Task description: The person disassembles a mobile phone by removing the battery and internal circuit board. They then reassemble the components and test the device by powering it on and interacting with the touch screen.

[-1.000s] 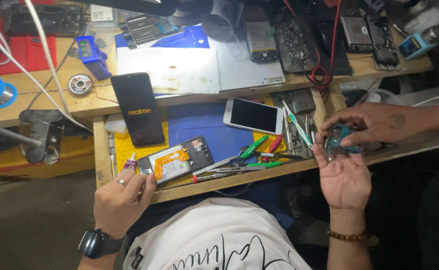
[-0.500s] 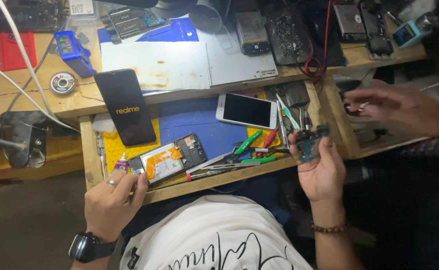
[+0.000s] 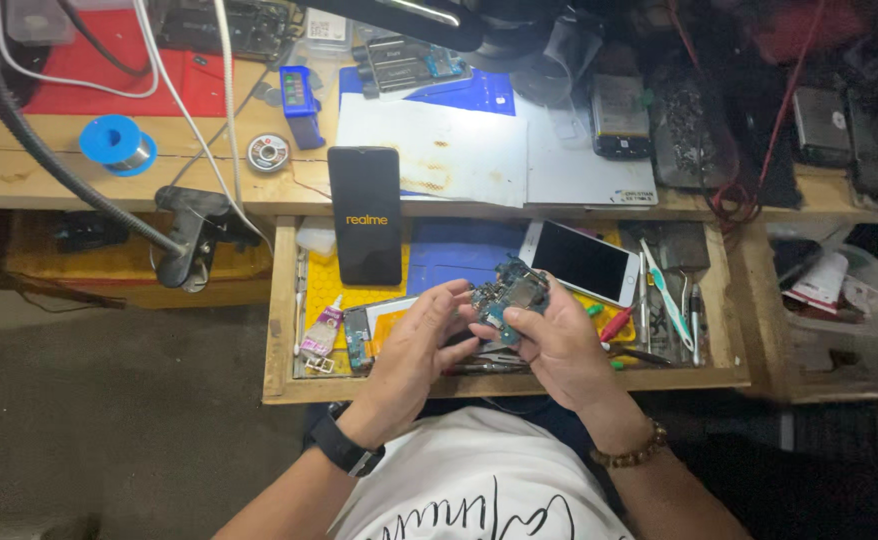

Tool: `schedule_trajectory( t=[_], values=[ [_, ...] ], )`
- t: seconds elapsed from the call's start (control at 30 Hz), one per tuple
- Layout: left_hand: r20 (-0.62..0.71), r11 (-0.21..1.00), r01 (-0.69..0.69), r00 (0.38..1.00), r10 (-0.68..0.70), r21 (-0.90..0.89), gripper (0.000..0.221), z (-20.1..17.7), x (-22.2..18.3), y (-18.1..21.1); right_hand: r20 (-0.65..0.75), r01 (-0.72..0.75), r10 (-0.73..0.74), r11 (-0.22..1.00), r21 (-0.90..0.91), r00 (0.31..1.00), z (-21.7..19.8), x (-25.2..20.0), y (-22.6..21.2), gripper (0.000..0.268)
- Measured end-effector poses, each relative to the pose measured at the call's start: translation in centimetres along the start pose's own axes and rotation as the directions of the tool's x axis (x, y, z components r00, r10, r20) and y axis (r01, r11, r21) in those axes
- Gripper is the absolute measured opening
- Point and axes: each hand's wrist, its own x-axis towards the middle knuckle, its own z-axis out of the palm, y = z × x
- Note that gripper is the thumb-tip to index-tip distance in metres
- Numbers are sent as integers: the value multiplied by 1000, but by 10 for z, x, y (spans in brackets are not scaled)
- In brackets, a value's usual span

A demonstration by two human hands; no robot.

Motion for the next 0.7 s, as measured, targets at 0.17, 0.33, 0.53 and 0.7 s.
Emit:
schedule_trajectory(
  t=[0.17,0.33,0.53,0.7],
  values=[
    [-23,941,91,994,-104,-326,68,5,12,-3,-13,157,-257,631,-760,966,28,8,4,27],
    [133,794,84,991,-4,-602,67,3,34,5,533,534,-449,-138,-834,718,44,14,-1,51],
    [326,798,148,943,63,-584,53,-5,45,21,516,581,-367,90,-809,774,29,15,-35,77],
    [290,846,199,955,-55,-495,50,-1,57,32,351,431,-465,72,-900,812,22,19,-38,81]
  ],
)
